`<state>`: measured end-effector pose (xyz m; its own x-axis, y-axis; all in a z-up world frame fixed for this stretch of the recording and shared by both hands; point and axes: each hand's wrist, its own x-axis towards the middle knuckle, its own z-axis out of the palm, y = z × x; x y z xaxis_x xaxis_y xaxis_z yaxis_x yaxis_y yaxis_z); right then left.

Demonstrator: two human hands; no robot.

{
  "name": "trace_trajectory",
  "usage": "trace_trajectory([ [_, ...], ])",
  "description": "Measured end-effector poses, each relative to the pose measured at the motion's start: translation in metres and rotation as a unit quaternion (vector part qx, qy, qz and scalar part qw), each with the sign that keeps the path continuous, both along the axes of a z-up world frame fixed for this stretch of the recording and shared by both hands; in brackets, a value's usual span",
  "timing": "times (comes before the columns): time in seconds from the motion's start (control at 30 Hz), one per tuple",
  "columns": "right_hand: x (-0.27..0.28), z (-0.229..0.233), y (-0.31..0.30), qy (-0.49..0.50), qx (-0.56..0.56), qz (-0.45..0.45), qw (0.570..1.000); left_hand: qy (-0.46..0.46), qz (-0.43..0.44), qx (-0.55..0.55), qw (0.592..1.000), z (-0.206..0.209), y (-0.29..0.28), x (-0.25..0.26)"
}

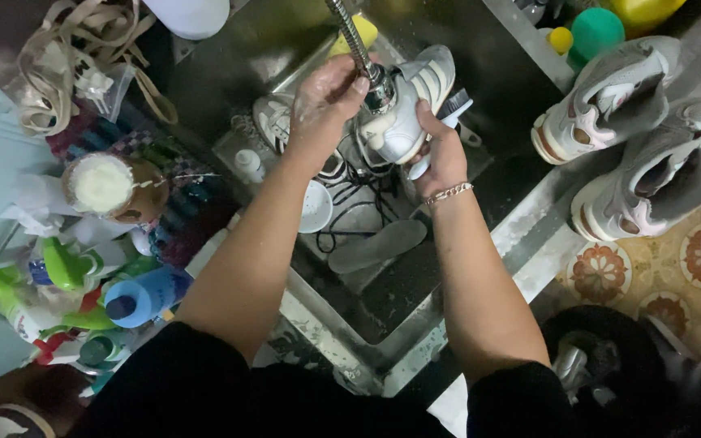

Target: Cleaning and scrubbing white sneakers with cleaning foam and brushes at a utility sink.

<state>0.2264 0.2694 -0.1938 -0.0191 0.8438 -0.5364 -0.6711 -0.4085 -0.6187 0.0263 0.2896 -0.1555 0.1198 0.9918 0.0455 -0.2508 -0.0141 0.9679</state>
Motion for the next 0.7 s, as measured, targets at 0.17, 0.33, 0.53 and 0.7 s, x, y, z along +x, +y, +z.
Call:
trace_trajectory([
  [0.17,-0.003,0.014,-0.003,0.032,-0.024,-0.012,0.999,-0.011,0.011,-0.016,1.0,-0.006,0.001,0.0],
  [0.33,-0.006,0.032,-0.004,0.036,-0.028,-0.006,0.999,0.02,0.025,-0.035,0.999,-0.009,0.003,0.0],
  [0.53,-0.002,0.038,-0.007,-0.17,0.041,-0.063,0.982,-0.023,0.004,0.017,1.0,-0.004,0.0,-0.001],
  [0.7,0.002,0.041,-0.006,-0.111,0.093,-0.033,0.989,-0.035,-0.005,-0.021,0.999,-0.007,0.0,0.0],
])
